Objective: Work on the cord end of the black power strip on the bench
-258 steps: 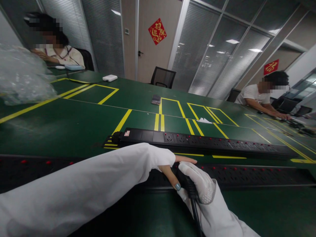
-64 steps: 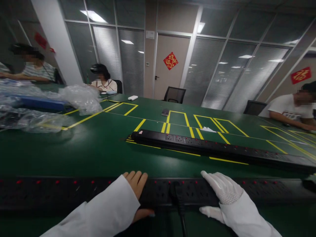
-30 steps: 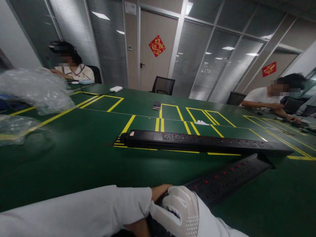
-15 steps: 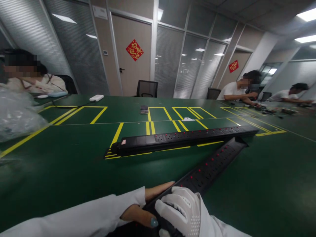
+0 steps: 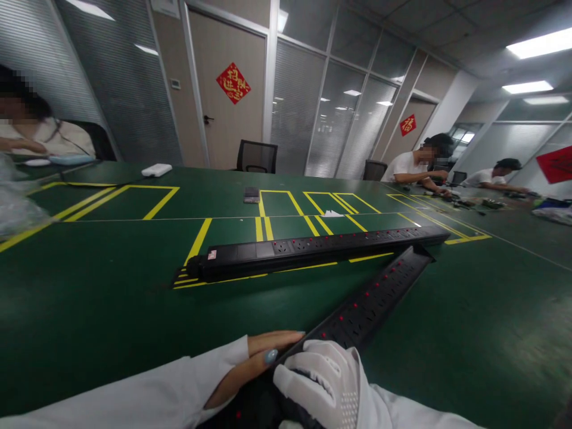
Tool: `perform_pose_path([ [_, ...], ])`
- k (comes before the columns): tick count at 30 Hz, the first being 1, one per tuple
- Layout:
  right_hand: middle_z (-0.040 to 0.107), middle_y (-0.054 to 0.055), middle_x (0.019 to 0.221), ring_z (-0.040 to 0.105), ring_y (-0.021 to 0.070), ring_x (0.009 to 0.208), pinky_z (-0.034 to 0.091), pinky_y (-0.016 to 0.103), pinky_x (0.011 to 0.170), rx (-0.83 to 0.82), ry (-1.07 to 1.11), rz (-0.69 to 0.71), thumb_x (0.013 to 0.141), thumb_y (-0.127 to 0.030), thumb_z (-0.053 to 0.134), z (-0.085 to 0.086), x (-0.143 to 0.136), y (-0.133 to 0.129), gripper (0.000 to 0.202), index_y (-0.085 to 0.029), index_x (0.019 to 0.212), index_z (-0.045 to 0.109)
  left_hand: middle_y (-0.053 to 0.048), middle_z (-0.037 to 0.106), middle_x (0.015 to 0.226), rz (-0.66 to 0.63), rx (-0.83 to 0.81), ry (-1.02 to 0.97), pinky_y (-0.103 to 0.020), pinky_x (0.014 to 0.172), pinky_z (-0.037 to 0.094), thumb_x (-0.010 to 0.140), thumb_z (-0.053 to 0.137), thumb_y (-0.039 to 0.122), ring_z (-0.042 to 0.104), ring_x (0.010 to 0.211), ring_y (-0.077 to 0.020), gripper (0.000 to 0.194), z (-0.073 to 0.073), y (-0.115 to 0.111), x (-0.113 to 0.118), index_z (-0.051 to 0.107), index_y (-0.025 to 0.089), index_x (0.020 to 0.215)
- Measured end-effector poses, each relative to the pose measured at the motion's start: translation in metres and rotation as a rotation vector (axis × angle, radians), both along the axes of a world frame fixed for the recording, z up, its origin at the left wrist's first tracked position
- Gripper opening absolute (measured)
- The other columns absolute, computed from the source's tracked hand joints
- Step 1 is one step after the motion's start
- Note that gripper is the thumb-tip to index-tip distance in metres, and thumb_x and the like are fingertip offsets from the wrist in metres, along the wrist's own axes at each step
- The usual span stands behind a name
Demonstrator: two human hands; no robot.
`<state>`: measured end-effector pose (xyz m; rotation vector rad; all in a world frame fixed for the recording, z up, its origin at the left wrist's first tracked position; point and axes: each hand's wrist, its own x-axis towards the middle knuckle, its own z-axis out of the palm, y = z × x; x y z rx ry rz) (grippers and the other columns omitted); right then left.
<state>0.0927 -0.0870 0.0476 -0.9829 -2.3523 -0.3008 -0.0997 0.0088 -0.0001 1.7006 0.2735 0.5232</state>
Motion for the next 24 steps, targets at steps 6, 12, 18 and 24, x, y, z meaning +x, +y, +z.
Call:
perform_pose_path([
  [6,0.065,0.002,0.075,0.059,0.0182,0.061,0.047,0.031,0.056,0.265,0.175,0.012,0.089,-0.043,0.040,-0.015,-0.013,0.014,0.036,-0.023,0.116,0.053,-0.004,0.053,0.130,0.193,0.358,0.062,-0.032,0.102,0.039,0.096,0.031,0.034,0.049,0.119,-0.0183,0.036,-0.010,0.010,0.002,0.056,0.026,0.120],
  [12,0.064,0.002,0.076,0.058,0.0159,0.064,0.046,0.028,0.059,0.235,0.184,-0.012,0.087,-0.044,0.042,-0.025,-0.014,0.018,0.036,-0.024,0.114,0.056,-0.009,0.033,0.144,0.223,0.681,0.110,-0.037,0.108,0.031,0.095,0.033,0.032,0.037,0.130,-0.0204,0.038,-0.014,0.026,0.007,0.043,0.022,0.130],
  [18,0.064,0.002,0.076,0.058,0.0156,0.064,0.045,0.027,0.059,0.280,0.185,-0.022,0.085,-0.037,0.047,-0.031,-0.012,0.022,0.030,-0.025,0.111,0.058,-0.015,0.037,0.141,0.220,0.982,0.282,-0.039,0.106,0.033,0.094,0.031,0.028,0.035,0.131,-0.0217,0.039,-0.016,0.038,0.010,0.041,0.015,0.130],
  [24,0.065,0.007,0.103,0.059,0.0207,0.084,0.046,0.034,0.072,0.105,0.154,0.062,0.080,-0.030,0.052,-0.005,-0.007,0.009,0.049,-0.020,0.128,0.045,-0.007,0.041,0.140,0.246,1.209,0.492,-0.043,0.109,0.024,0.088,0.044,0.025,0.035,0.130,-0.0220,0.041,0.016,0.046,-0.025,0.045,0.023,0.129],
])
